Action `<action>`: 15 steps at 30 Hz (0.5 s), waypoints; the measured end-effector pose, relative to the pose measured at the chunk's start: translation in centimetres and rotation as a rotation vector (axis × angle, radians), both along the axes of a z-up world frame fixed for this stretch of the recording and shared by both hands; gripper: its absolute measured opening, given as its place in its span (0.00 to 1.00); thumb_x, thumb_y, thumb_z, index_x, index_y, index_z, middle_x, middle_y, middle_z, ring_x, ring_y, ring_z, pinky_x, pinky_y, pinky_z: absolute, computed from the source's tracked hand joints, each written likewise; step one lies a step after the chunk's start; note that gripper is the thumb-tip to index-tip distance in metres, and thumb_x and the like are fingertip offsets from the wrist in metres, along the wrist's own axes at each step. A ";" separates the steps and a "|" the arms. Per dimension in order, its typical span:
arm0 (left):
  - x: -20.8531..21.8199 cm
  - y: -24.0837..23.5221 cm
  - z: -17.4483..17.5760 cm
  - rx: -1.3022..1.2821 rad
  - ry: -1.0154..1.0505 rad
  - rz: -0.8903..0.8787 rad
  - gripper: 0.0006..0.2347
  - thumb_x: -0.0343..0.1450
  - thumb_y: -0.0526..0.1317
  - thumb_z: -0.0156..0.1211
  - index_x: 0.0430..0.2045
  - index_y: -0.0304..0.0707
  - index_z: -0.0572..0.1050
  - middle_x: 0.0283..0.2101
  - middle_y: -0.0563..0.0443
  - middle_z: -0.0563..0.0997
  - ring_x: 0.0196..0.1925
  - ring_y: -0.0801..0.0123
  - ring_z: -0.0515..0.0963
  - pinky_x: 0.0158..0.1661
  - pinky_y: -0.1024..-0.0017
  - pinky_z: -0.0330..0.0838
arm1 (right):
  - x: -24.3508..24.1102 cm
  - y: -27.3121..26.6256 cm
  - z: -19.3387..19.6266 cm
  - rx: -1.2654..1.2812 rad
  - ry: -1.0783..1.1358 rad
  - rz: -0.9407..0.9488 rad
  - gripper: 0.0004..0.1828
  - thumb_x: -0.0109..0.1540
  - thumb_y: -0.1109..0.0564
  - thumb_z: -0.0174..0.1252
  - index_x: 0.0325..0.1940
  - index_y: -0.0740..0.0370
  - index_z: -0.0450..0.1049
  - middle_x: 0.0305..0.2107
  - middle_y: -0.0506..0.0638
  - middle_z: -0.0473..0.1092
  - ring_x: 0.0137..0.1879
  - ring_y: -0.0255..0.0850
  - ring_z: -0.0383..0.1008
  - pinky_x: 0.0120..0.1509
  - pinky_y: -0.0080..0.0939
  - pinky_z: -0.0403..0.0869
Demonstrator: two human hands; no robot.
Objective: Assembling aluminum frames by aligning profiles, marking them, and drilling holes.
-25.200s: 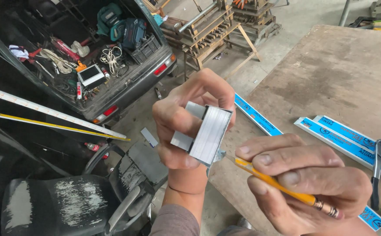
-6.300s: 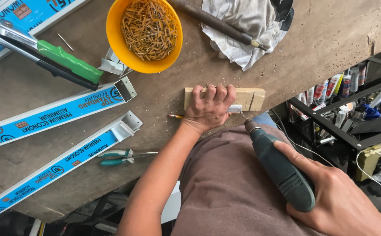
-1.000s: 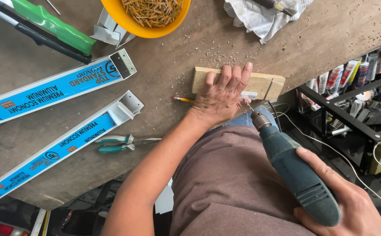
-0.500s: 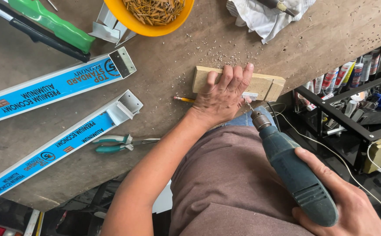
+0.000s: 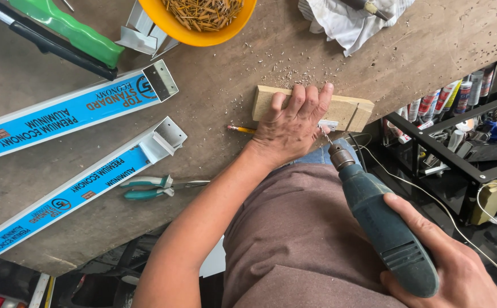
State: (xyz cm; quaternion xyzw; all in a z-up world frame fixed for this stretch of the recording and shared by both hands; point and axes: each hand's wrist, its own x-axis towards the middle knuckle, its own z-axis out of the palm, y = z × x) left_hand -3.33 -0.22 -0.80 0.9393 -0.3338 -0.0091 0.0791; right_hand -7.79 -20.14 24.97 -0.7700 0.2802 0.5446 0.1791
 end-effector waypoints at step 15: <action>0.7 0.4 -0.4 0.055 -0.158 -0.061 0.21 0.75 0.39 0.35 0.64 0.41 0.65 0.51 0.50 0.71 0.52 0.62 0.71 0.57 0.62 0.58 | 3.2 2.7 0.3 -0.137 0.303 0.350 0.73 0.38 0.44 0.79 0.78 0.00 0.46 0.40 0.29 0.77 0.46 0.31 0.86 0.54 0.31 0.80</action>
